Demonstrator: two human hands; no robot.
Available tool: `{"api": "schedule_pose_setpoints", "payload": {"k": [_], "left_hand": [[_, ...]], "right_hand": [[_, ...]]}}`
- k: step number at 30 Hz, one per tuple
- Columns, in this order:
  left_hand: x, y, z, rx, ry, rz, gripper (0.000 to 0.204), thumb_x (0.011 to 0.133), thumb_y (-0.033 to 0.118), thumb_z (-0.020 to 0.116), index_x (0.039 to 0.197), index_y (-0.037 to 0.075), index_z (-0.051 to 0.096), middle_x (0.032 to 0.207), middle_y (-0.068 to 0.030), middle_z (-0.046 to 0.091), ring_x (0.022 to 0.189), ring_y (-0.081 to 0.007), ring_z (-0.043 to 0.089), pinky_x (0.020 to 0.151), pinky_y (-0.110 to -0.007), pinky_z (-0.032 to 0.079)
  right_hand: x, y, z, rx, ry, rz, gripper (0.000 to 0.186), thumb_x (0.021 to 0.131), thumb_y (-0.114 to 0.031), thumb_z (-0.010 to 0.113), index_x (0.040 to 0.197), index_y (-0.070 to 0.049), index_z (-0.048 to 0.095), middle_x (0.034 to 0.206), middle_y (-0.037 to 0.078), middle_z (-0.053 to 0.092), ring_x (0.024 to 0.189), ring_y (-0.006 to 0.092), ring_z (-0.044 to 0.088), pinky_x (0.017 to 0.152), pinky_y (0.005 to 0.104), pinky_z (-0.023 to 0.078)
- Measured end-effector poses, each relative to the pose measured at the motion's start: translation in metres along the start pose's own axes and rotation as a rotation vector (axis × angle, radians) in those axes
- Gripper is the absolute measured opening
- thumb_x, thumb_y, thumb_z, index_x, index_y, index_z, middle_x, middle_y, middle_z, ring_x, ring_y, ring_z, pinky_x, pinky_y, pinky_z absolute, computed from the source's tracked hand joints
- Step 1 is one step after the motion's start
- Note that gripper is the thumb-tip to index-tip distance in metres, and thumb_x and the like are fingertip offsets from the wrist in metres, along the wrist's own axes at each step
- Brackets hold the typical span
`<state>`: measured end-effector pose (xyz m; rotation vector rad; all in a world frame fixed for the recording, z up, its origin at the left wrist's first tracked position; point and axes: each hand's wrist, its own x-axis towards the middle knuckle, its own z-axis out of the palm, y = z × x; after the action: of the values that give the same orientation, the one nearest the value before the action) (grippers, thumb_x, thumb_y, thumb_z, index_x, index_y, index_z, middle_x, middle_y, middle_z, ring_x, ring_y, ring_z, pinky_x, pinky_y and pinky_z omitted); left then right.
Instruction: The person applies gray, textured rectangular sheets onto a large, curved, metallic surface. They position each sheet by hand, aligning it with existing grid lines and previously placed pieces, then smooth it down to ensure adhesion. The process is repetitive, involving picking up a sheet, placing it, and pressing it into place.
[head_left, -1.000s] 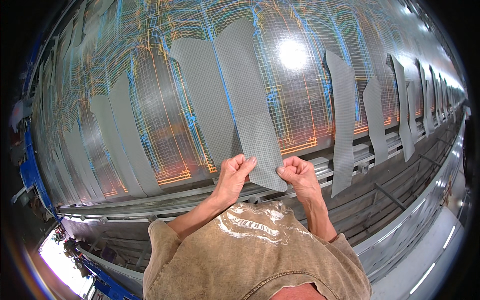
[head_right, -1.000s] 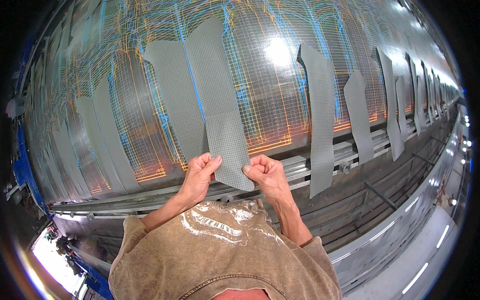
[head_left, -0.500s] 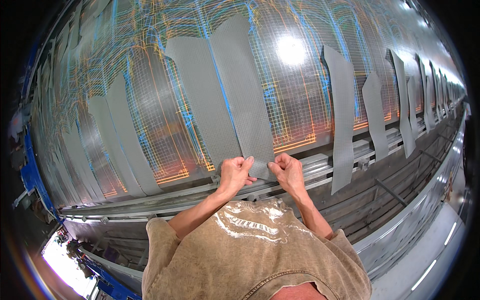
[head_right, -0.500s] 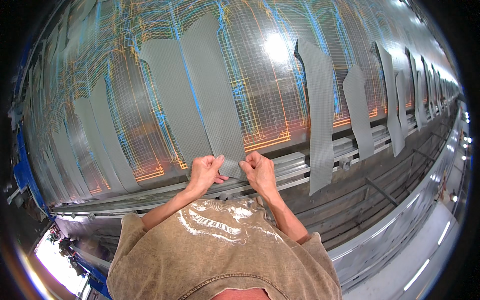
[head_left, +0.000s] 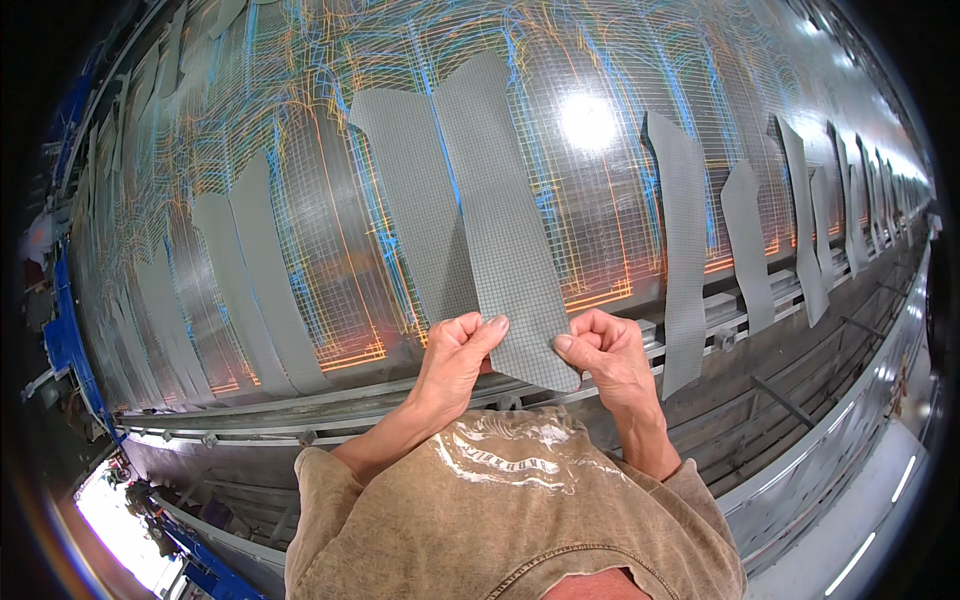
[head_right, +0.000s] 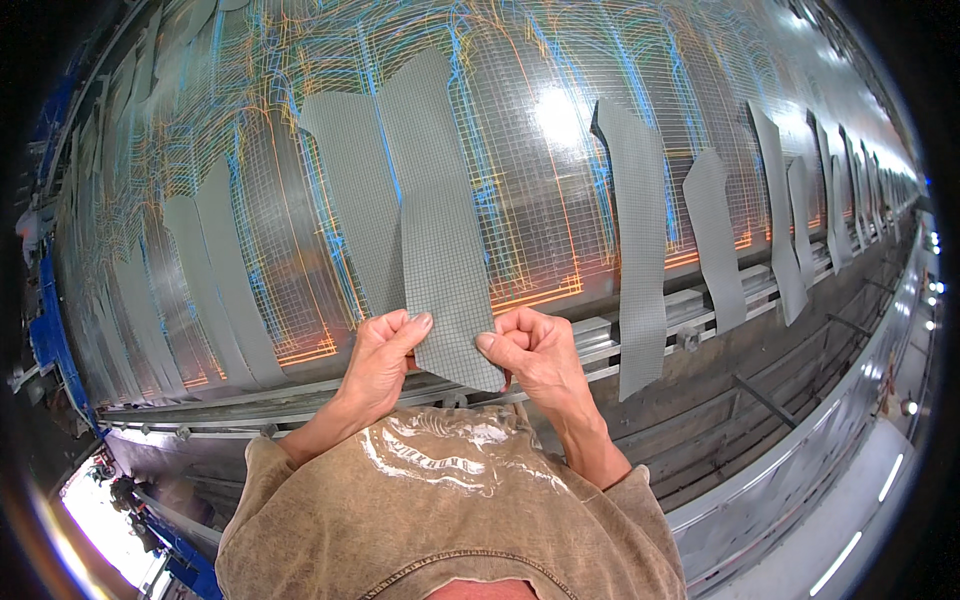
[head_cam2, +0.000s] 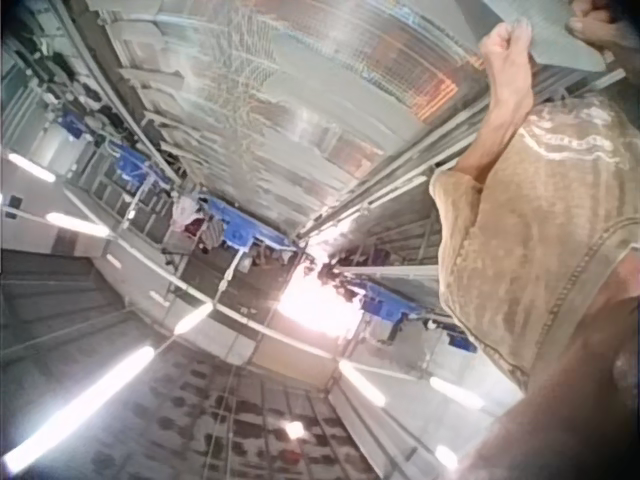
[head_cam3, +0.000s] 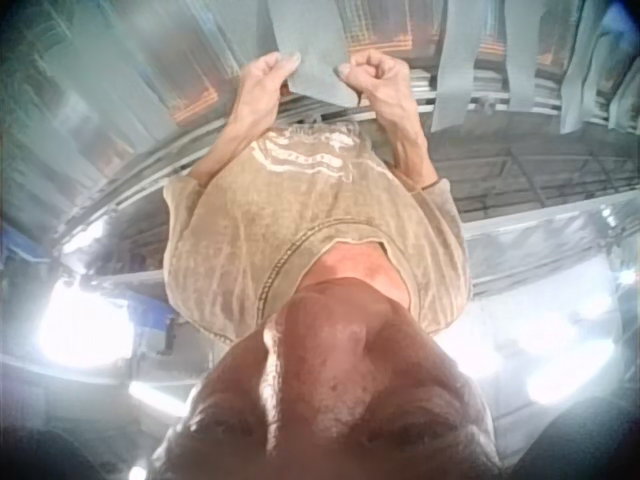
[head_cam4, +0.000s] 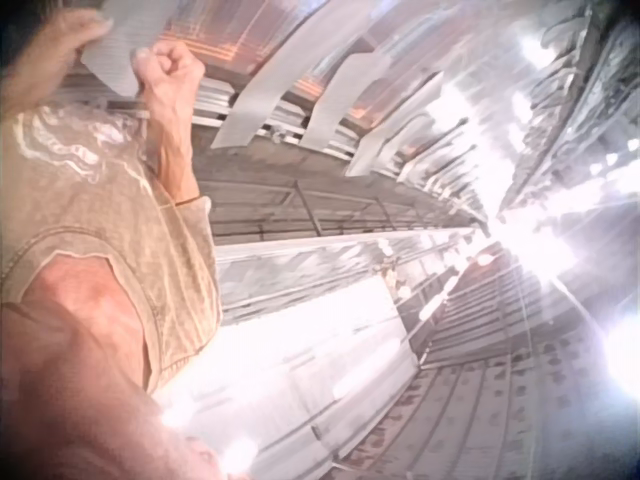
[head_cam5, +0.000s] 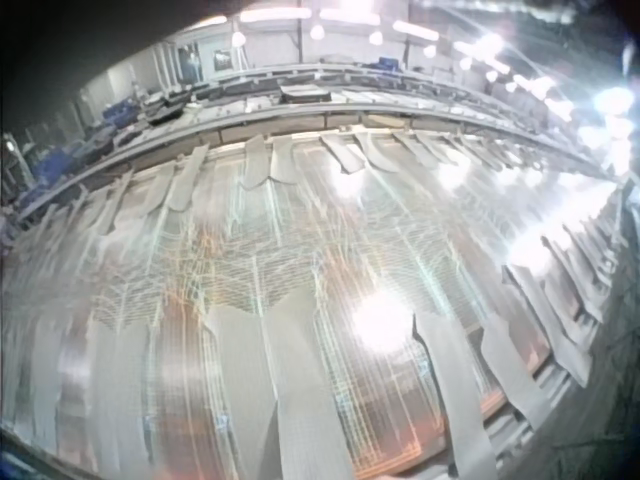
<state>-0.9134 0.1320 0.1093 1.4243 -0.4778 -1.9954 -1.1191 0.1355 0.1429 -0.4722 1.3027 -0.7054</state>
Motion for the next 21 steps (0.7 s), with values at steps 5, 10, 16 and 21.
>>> {"api": "schedule_pose_setpoints", "payload": {"k": [5, 10, 16, 21], "left_hand": [[-0.002, 0.0, -0.002, 0.041, -0.061, 0.009, 0.033, 0.099, 0.025, 0.063, 0.072, 0.008, 0.056, 0.07, 0.0032, 0.057, 0.063, -0.003, 0.054, 0.055, -0.024, 0.054], [0.009, -0.038, -0.007, 0.063, -0.018, -0.105, 0.036, 0.099, 0.028, 0.062, 0.073, 0.003, 0.058, 0.073, -0.0023, 0.058, 0.067, -0.0088, 0.06, 0.059, -0.032, 0.063], [0.037, -0.078, -0.024, 0.224, 0.053, -0.163, 0.037, 0.098, 0.029, 0.063, 0.073, 0.002, 0.058, 0.07, -0.0049, 0.061, 0.063, -0.016, 0.068, 0.05, -0.03, 0.059], [0.04, -0.08, -0.023, 0.397, 0.11, -0.153, 0.039, 0.098, 0.028, 0.062, 0.071, 0.0, 0.06, 0.064, -0.0065, 0.065, 0.062, -0.0206, 0.072, 0.046, -0.027, 0.055]], "right_hand": [[-0.002, 0.002, -0.002, 0.017, 0.018, -0.029, 0.012, 0.087, -0.006, 0.073, 0.087, 0.0, 0.063, 0.064, -0.001, 0.062, 0.055, 0.0033, 0.051, 0.05, 0.0209, 0.042], [0.011, 0.039, -0.018, -0.148, 0.033, 0.034, 0.012, 0.087, -0.008, 0.072, 0.084, -0.001, 0.063, 0.063, -0.002, 0.06, 0.054, 0.0028, 0.051, 0.048, 0.021, 0.04], [0.042, 0.098, -0.025, -0.429, 0.173, -0.017, 0.017, 0.084, -0.011, 0.073, 0.078, -0.001, 0.061, 0.06, -0.001, 0.059, 0.054, 0.0052, 0.048, 0.049, 0.0265, 0.041], [0.042, 0.107, -0.022, -0.581, 0.265, -0.123, 0.02, 0.081, -0.014, 0.075, 0.077, 0.0, 0.061, 0.058, 0.006, 0.058, 0.054, 0.0106, 0.049, 0.053, 0.0318, 0.043]]}}
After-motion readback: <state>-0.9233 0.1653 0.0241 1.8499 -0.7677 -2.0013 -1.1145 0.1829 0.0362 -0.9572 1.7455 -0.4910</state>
